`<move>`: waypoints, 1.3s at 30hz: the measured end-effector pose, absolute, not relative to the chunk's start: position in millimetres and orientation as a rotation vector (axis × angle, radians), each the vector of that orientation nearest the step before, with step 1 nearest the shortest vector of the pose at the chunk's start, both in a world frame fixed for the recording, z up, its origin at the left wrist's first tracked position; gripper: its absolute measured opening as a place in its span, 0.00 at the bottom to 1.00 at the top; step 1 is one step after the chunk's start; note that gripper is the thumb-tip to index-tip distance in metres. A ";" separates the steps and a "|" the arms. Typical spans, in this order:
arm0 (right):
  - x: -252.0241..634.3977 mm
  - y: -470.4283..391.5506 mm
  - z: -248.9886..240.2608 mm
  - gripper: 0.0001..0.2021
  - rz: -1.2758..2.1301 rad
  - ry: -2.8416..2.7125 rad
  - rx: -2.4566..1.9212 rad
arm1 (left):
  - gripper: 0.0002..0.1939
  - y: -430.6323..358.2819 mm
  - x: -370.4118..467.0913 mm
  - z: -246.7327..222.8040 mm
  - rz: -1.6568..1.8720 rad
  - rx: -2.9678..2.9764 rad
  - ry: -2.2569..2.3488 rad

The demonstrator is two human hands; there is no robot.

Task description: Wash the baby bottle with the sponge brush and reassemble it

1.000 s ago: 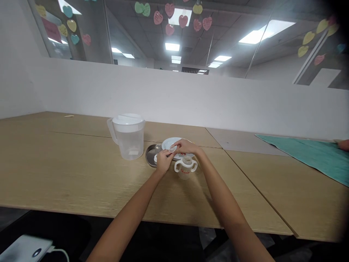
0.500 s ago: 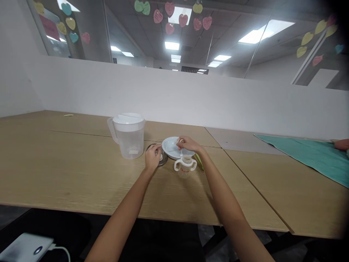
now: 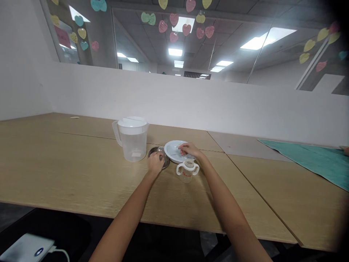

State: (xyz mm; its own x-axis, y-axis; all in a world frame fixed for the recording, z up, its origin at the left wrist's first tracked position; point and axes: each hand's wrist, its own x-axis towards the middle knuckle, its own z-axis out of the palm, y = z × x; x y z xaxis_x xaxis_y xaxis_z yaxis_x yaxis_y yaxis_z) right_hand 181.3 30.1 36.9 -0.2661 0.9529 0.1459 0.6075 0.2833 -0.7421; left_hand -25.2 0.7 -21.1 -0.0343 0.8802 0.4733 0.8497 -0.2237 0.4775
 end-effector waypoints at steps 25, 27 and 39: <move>194.9 -31.3 111.6 0.11 0.745 -2.455 -1.350 | 0.11 2.1 -24.2 -19.2 0.993 2.251 1.988; 196.0 -33.4 114.0 0.13 0.602 -2.506 -1.441 | 0.11 1.6 -24.0 -18.7 0.988 2.253 1.990; 171.1 -143.0 161.5 0.06 -0.119 -1.824 -1.188 | 0.12 -0.3 -26.4 -17.3 0.978 2.274 1.974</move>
